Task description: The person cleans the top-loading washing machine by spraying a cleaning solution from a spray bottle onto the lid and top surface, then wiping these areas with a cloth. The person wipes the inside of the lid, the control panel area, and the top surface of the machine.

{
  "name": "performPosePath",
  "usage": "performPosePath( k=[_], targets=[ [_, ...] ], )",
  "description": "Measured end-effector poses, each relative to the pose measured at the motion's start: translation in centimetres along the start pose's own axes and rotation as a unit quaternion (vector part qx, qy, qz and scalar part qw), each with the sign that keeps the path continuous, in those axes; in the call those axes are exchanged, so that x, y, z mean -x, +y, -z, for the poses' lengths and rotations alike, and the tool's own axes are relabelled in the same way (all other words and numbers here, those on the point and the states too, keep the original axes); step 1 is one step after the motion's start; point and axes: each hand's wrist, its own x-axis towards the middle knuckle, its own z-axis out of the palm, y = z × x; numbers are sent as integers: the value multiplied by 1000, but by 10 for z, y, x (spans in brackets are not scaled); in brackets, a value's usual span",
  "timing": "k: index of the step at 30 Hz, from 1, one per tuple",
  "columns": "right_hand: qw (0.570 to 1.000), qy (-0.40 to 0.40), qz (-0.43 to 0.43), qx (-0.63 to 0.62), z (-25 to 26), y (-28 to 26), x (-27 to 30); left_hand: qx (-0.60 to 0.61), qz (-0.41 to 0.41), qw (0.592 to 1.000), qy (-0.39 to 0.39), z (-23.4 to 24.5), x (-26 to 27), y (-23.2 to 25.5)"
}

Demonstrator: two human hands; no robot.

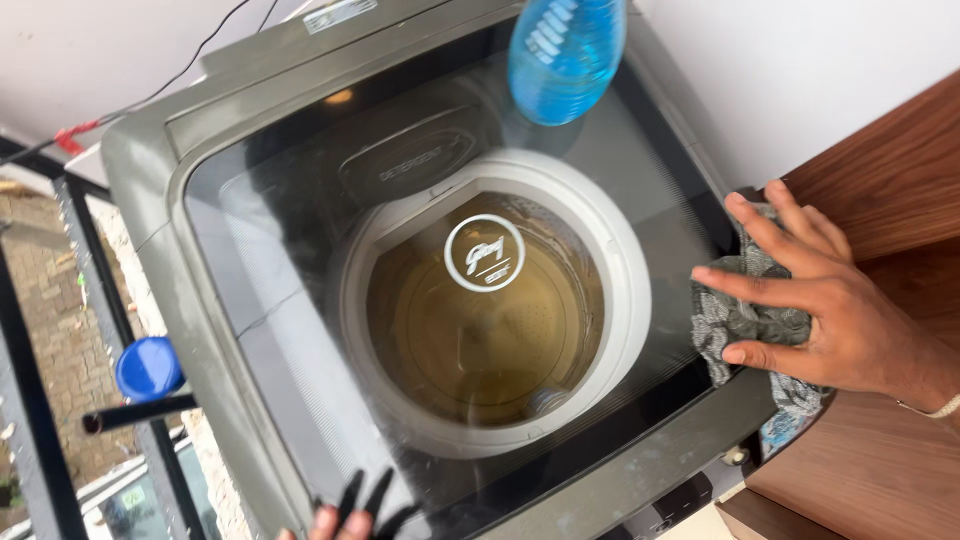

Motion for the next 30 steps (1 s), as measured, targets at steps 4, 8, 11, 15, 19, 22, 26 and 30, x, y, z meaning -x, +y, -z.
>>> performPosePath(
  k=[4,8,11,15,19,22,26,30],
  targets=[
    [989,-84,109,-61,-9,-25,-28,-13,52,998,11,2,3,13],
    [965,-134,213,-75,-25,-59,-53,29,140,988,-61,14,-13,33],
    [958,-166,216,-91,-35,-76,-71,53,182,982,14,21,-40,54],
    [971,-113,208,-36,-48,-95,-91,56,251,966,16,42,-77,91],
    [979,-97,181,-6,-57,-97,-111,70,192,976,-75,61,-103,90],
    [983,-116,141,10,-60,-95,-134,84,195,974,-82,71,-117,100],
    [988,-93,123,29,-63,-93,-169,116,209,967,-90,85,-132,108],
    [989,-65,132,34,-66,-89,-204,138,217,963,-84,91,-141,111]
  ],
)
